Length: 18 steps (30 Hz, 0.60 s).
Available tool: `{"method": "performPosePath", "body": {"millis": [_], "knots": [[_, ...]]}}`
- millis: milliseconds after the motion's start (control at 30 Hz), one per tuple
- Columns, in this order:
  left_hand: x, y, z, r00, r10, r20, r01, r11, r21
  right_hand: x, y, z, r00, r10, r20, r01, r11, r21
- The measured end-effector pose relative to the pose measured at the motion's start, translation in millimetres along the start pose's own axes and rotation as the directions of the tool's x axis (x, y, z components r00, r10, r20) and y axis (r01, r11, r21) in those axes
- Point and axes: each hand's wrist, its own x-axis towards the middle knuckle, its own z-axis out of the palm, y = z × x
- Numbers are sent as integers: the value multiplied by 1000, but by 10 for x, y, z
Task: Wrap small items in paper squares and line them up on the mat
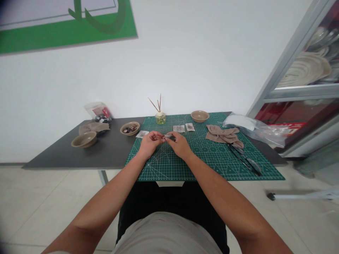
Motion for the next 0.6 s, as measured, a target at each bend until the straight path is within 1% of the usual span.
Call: {"method": "performPosePath", "body": {"millis": [100, 267, 433, 600], "knots": [[-2, 3, 2, 1000, 5, -5, -5, 1000, 4, -1, -12, -3, 1000, -13, 16, 13, 1000, 9], [-9, 23, 14, 1000, 2, -7, -2, 1000, -23, -5, -4, 5, 1000, 7, 2, -8, 1000, 14], [3, 8, 4, 1000, 24, -7, -24, 1000, -11, -5, 27, 10, 999, -13, 40, 13, 1000, -10], [15, -28, -9, 1000, 29, 6, -29, 999, -27, -2, 45, 3, 998, -2, 56, 1, 1000, 27]]}}
